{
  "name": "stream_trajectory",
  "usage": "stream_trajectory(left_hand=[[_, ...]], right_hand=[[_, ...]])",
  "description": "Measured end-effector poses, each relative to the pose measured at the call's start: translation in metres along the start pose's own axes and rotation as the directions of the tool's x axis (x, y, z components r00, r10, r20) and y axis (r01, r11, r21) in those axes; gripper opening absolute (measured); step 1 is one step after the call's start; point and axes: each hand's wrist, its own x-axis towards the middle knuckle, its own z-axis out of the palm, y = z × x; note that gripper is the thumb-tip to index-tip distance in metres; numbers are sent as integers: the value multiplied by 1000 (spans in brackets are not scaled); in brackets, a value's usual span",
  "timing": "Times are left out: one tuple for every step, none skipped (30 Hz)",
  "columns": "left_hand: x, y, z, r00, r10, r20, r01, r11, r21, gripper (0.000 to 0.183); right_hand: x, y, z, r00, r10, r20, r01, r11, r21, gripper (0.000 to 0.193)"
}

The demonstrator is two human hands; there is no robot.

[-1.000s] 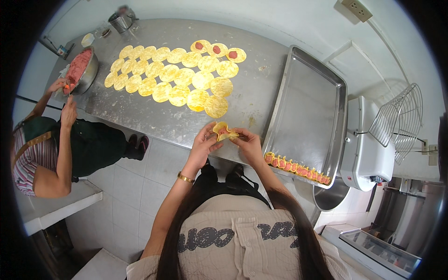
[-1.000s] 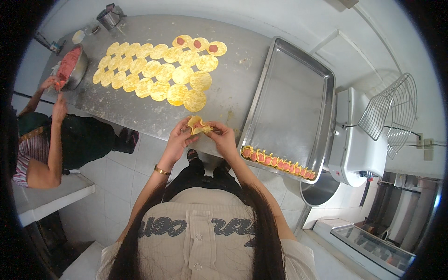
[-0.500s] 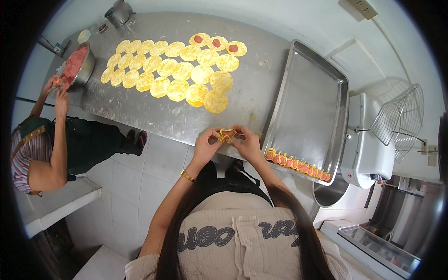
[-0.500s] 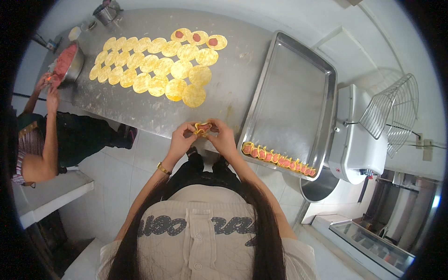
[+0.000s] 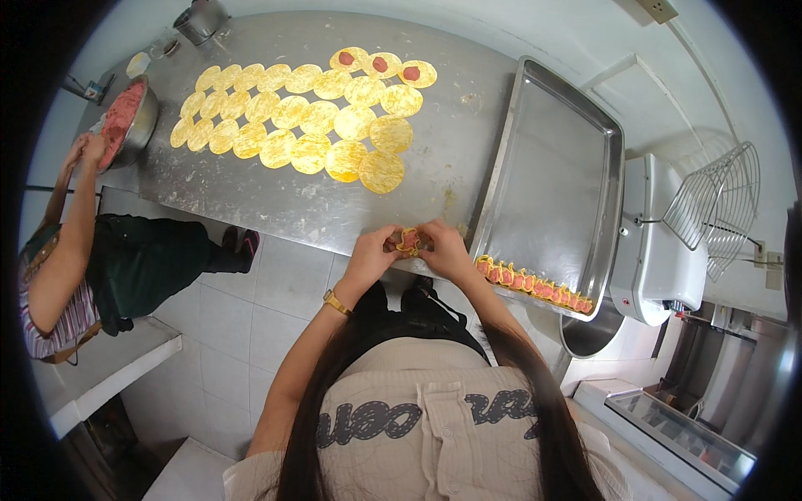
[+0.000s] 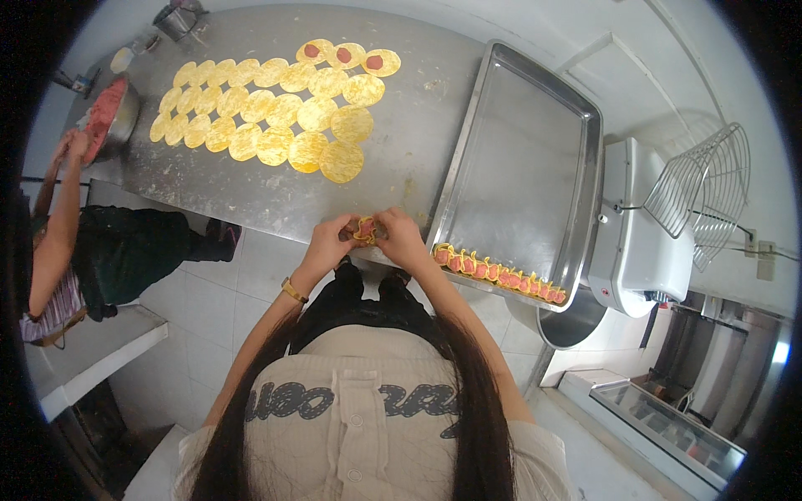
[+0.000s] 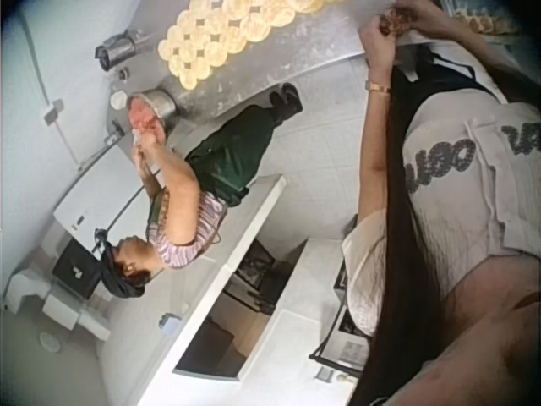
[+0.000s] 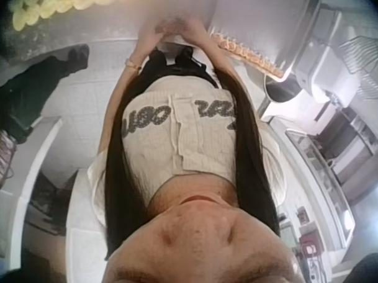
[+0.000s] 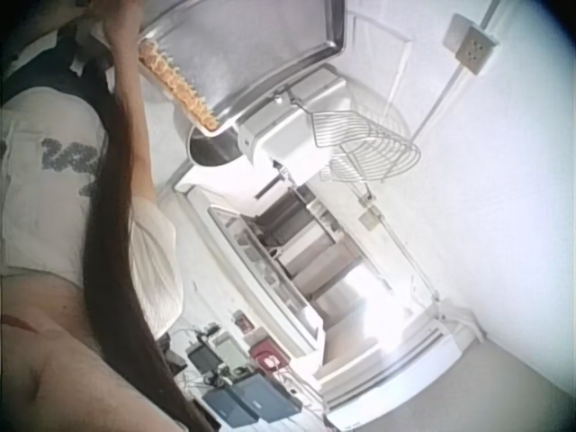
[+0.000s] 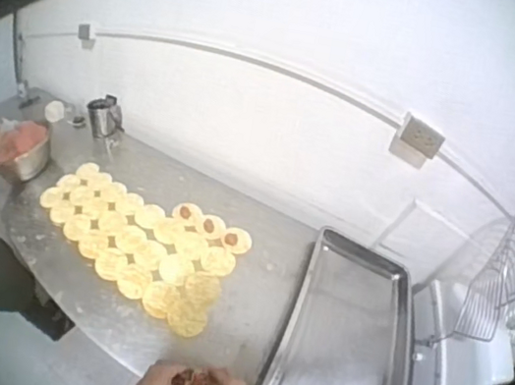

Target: The person places a small red filling onto round yellow dough discs, folds each disc in half to enclose the filling, and places the finished pastries onto a metal tray. A coworker is visible in the background also preparing pastries.

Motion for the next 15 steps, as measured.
stream_trajectory(left_hand=[[1, 1, 0, 1000, -3, 10, 3, 1000, 0, 34], [3, 3, 0, 998, -40, 41, 41, 999, -23, 34], [4, 5, 0, 999, -35, 17, 34, 998, 53, 32], [5, 8, 0, 998, -64, 13, 62, 992, 107, 31], [6, 11, 1, 995, -96, 14, 93, 986, 135, 30], [6, 14, 1, 998, -65, 1, 64, 977, 202, 31], [5, 17, 2, 999, -37, -5, 37, 969, 243, 32], [5, 19, 2, 1000, -8, -9, 10, 958, 285, 34], [5, 21, 5, 1000, 3, -26, 5, 948, 319, 35], [5, 22, 8, 999, 15, -43, 1, 936, 352, 35], [5, 22, 10, 998, 26, -60, -1, 923, 385, 36], [4, 22, 13, 997, 31, -66, -3, 918, 397, 37], [3, 21, 15, 997, 37, -72, -4, 912, 409, 37], [3, 20, 16, 995, 62, -83, -23, 912, 409, 37], [3, 18, 16, 995, 50, -80, -17, 930, 368, 36]], right_hand=[[0, 0, 1, 997, 66, 31, -66, 998, 11, 28], [0, 0, 1, 1000, 24, 7, -24, 1000, -6, 26], [1, 0, 3, 1000, 23, 0, -23, 1000, -17, 24], [3, 0, 4, 1000, 18, -11, -19, 1000, -14, 23], [4, -1, 5, 1000, 2, -13, -2, 1000, -24, 22], [5, -2, 5, 1000, -16, -18, 16, 1000, -21, 22], [5, -3, 5, 999, -39, -29, 39, 999, -5, 22], [5, -4, 5, 1000, -19, -20, 19, 1000, -6, 21], [5, -5, 4, 1000, -5, -17, 5, 1000, 6, 19], [4, -6, 3, 1000, 10, -14, -10, 1000, 18, 17], [5, -7, 2, 1000, 15, 7, -15, 1000, 22, 18], [5, -6, 0, 999, 19, 27, -20, 999, 28, 19], [5, -6, -1, 999, 14, 39, -15, 999, 47, 19], [4, -6, -1, 1000, -4, 10, 4, 1000, 19, 20], [3, -5, -3, 999, -32, -26, 32, 999, 2, 21]])
